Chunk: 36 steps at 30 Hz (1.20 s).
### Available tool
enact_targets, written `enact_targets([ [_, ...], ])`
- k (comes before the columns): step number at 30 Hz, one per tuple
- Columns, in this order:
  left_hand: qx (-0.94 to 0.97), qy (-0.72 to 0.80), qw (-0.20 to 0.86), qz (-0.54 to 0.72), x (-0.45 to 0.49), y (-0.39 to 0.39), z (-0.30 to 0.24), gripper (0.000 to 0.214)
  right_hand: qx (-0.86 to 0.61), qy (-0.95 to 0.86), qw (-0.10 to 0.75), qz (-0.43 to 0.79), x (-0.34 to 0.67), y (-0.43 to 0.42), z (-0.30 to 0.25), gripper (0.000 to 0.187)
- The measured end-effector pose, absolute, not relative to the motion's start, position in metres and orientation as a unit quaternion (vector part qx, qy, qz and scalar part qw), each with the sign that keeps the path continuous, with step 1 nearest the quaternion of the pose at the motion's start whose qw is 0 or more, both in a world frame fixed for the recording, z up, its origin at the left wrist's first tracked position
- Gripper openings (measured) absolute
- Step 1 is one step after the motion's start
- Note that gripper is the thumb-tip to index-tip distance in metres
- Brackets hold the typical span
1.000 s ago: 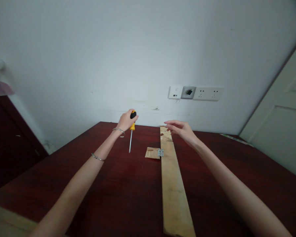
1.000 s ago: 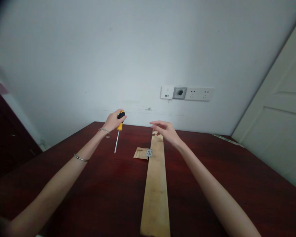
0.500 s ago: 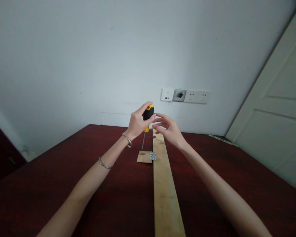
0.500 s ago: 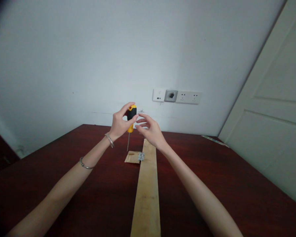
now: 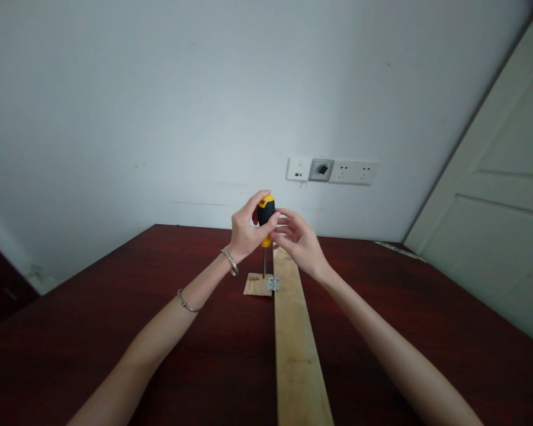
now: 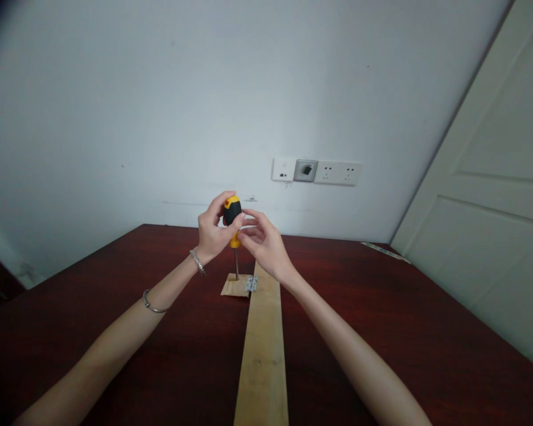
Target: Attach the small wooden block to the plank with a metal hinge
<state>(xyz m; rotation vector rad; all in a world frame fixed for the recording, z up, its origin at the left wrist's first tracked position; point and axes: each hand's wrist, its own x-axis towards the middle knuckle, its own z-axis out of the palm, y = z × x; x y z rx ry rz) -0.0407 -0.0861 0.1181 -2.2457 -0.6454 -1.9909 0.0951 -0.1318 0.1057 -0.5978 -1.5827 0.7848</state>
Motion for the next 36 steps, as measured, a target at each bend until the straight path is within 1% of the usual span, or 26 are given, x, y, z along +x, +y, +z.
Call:
enact_targets([
  [7, -0.738, -0.233, 0.015, -0.633, -0.037, -0.089, 0.116, 0.041, -0.264, -0.701, 0.59, 0.302, 0.092, -0.134, 0.104, 0.059],
  [12, -0.742, -0.235, 0.009, -0.628, -0.037, -0.089, 0.116, 0.039, -0.273, -0.697, 0.59, 0.302, 0.092, -0.134, 0.103, 0.063],
  [17, -0.745, -0.238, 0.02, -0.623, -0.037, -0.094, 0.118, 0.04, -0.259, -0.701, 0.584, 0.317, 0.092, -0.133, 0.1, 0.06],
  [20, -0.76, -0.239, 0.021, -0.604, -0.039, -0.098, 0.121, 0.048, -0.254, -0.704, 0.584, 0.314, 0.093, -0.132, 0.098, 0.059],
  [23, -0.759, -0.248, 0.014, -0.602, -0.043, -0.098, 0.121, 0.059, -0.271, -0.702, 0.582, 0.309, 0.099, -0.13, 0.096, 0.063],
  [25, -0.75, -0.26, 0.011, -0.609, -0.048, -0.093, 0.117, 0.055, -0.285, -0.698, 0.582, 0.305, 0.106, -0.127, 0.095, 0.066],
  [27, -0.748, -0.281, 0.002, -0.601, -0.055, -0.084, 0.108, 0.044, -0.296, -0.693, 0.587, 0.296, 0.113, -0.122, 0.093, 0.068],
  [29, -0.768, -0.311, -0.021, -0.56, -0.063, -0.074, 0.096, 0.033, -0.307, -0.687, 0.594, 0.283, 0.119, -0.117, 0.091, 0.069],
  [31, -0.815, -0.327, -0.075, -0.471, -0.073, -0.064, 0.082, 0.029, -0.317, -0.681, 0.601, 0.272, 0.124, -0.114, 0.09, 0.069],
  [34, -0.89, -0.3, -0.17, -0.299, -0.084, -0.056, 0.063, 0.034, -0.326, -0.671, 0.613, 0.26, 0.126, -0.11, 0.089, 0.068],
  [36, -0.916, -0.279, -0.182, -0.225, -0.088, -0.055, 0.052, 0.038, -0.324, -0.668, 0.618, 0.259, 0.126, -0.109, 0.088, 0.068],
])
